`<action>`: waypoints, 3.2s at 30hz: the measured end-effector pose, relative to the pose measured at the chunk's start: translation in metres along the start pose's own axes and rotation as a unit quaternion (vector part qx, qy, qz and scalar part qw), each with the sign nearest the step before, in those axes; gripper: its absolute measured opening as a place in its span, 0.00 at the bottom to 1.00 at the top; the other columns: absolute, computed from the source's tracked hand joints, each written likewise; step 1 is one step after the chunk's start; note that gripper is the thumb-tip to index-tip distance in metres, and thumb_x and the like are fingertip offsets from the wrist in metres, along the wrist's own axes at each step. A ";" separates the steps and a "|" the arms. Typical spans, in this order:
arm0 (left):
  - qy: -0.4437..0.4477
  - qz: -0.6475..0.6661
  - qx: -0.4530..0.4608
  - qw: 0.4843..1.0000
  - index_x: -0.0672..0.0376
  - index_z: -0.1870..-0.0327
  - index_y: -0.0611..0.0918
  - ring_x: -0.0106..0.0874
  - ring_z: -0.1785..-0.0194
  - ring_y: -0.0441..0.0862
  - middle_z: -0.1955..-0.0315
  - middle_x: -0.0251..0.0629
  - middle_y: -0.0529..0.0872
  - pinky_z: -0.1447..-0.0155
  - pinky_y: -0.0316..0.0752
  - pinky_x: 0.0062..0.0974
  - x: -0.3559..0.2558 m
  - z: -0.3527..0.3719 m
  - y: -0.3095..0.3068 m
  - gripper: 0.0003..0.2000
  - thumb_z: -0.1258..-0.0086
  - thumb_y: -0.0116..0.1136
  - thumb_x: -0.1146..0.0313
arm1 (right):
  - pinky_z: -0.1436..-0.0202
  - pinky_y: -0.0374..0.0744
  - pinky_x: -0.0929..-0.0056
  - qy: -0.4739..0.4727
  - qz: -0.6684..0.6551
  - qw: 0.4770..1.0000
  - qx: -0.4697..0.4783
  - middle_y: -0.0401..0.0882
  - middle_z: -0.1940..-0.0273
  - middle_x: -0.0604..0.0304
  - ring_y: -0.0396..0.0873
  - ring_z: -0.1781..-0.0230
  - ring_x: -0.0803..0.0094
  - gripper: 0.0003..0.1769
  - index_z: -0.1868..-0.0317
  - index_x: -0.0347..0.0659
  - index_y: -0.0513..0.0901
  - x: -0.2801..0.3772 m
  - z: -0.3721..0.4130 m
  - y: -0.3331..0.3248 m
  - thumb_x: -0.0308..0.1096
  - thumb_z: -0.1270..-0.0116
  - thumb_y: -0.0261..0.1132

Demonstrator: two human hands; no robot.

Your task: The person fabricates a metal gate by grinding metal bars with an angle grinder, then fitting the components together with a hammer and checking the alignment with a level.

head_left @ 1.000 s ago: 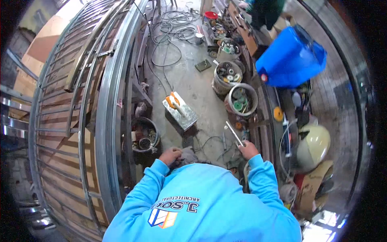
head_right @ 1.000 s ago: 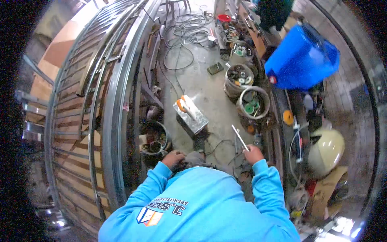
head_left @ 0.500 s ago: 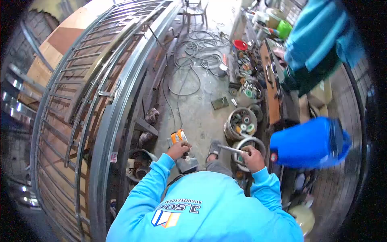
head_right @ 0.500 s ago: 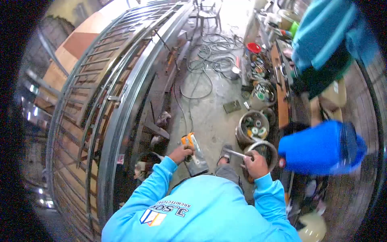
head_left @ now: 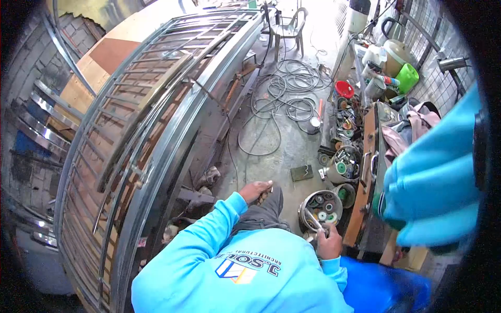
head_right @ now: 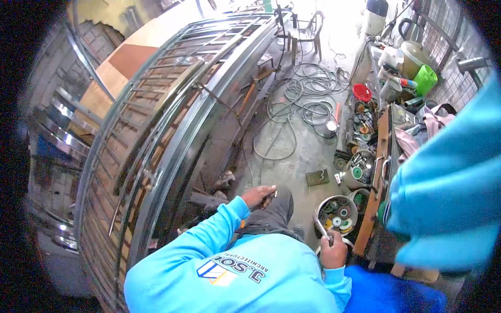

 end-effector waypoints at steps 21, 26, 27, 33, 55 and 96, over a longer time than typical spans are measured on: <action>0.257 0.260 0.007 0.931 0.65 0.49 0.76 0.26 0.67 0.80 0.67 0.36 0.80 0.63 0.78 0.23 -0.354 -0.277 -0.297 0.19 0.33 0.62 0.60 | 0.72 0.72 0.76 -0.105 -0.139 0.985 0.009 0.80 0.71 0.60 0.73 0.75 0.77 0.15 0.56 0.36 0.78 0.307 -0.472 0.022 0.41 0.30 0.60; 0.356 0.151 -0.085 0.918 0.63 0.52 0.76 0.22 0.65 0.77 0.68 0.33 0.78 0.58 0.75 0.19 -0.410 -0.291 -0.327 0.19 0.37 0.67 0.61 | 0.78 0.63 0.82 -0.192 -0.396 0.895 0.073 0.74 0.75 0.59 0.66 0.80 0.81 0.18 0.53 0.32 0.74 0.363 -0.565 0.035 0.41 0.29 0.59; 0.370 0.118 -0.119 0.914 0.63 0.52 0.76 0.21 0.65 0.76 0.67 0.32 0.78 0.58 0.75 0.18 -0.420 -0.294 -0.330 0.19 0.38 0.68 0.62 | 0.78 0.63 0.82 -0.192 -0.412 0.887 0.085 0.74 0.75 0.59 0.66 0.80 0.81 0.18 0.53 0.32 0.74 0.366 -0.585 0.038 0.41 0.30 0.59; 0.350 0.011 -0.214 0.912 0.61 0.54 0.77 0.19 0.63 0.74 0.65 0.30 0.78 0.58 0.73 0.18 -0.490 -0.322 -0.344 0.18 0.42 0.71 0.67 | 0.77 0.64 0.81 -0.233 -0.439 0.848 0.184 0.72 0.74 0.59 0.67 0.79 0.80 0.19 0.54 0.30 0.73 0.379 -0.716 0.054 0.41 0.30 0.61; 0.425 -0.265 -0.203 0.841 0.61 0.51 0.78 0.32 0.56 0.81 0.60 0.38 0.80 0.50 0.78 0.29 -0.612 -0.363 -0.490 0.16 0.41 0.66 0.74 | 0.80 0.63 0.80 -0.105 -0.527 0.774 0.334 0.62 0.81 0.67 0.60 0.84 0.81 0.18 0.54 0.33 0.72 0.496 -0.889 0.157 0.42 0.29 0.58; -0.043 -0.572 -0.418 0.705 0.56 0.58 0.84 0.50 0.52 0.81 0.58 0.50 0.84 0.43 0.73 0.46 -0.390 -0.378 -0.758 0.13 0.37 0.53 0.60 | 0.81 0.62 0.80 -0.028 -0.459 0.847 0.267 0.65 0.80 0.65 0.61 0.84 0.81 0.14 0.51 0.34 0.73 0.534 -0.919 0.224 0.37 0.27 0.54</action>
Point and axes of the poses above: each hand's wrist, its own z-axis away from the middle knuckle, its own y-axis out of the palm, x = y × z, the point moved 1 cm from there along -z, towards the middle knuckle
